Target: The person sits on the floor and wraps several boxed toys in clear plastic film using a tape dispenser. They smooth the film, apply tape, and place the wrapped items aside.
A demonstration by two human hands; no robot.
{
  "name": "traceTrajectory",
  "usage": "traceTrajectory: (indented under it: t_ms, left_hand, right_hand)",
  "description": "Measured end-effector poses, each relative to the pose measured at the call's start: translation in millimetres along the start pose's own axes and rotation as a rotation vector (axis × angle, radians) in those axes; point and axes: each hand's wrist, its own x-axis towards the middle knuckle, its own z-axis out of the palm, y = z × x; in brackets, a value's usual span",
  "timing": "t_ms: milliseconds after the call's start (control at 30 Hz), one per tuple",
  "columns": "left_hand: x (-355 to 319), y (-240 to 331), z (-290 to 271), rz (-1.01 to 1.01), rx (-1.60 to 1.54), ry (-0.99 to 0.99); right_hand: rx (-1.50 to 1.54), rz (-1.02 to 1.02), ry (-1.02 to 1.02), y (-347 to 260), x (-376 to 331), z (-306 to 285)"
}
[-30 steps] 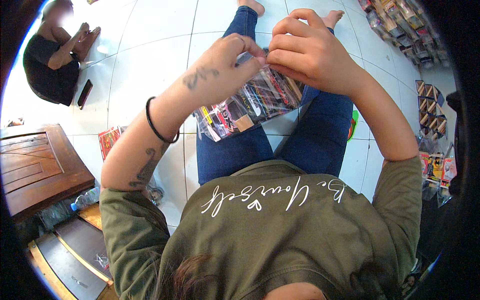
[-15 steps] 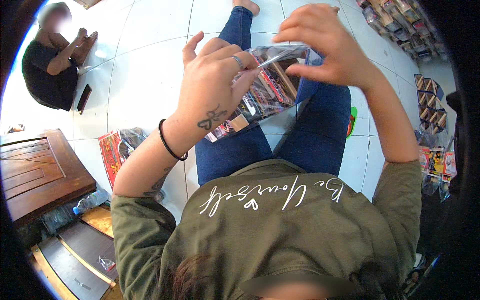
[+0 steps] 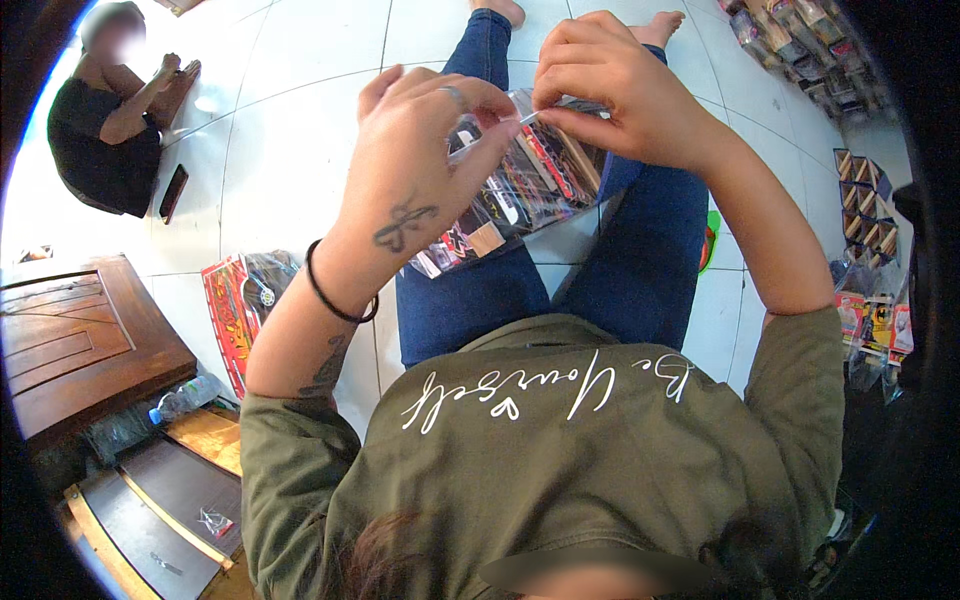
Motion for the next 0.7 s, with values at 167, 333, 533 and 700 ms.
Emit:
traceTrajectory:
  t_ms: [167,333,533,700]
  left_hand:
    - [7,-10,7,0.03,0.014,-0.064]
    - [19,-32,11,-0.416,-0.604,-0.415]
    - [12,-20,15,-0.114,-0.193,-0.239]
    - [-5,1,20,-0.002,0.146,-0.092]
  right_hand:
    - [0.033,0.006,-0.041,2,0,-2]
    - [0.029,-0.095,0.093,-2,0,-2]
    - [-0.175,-0.191,0.048,5,-6,12]
    - [-0.049,-0.161,0.015,24,-16,7]
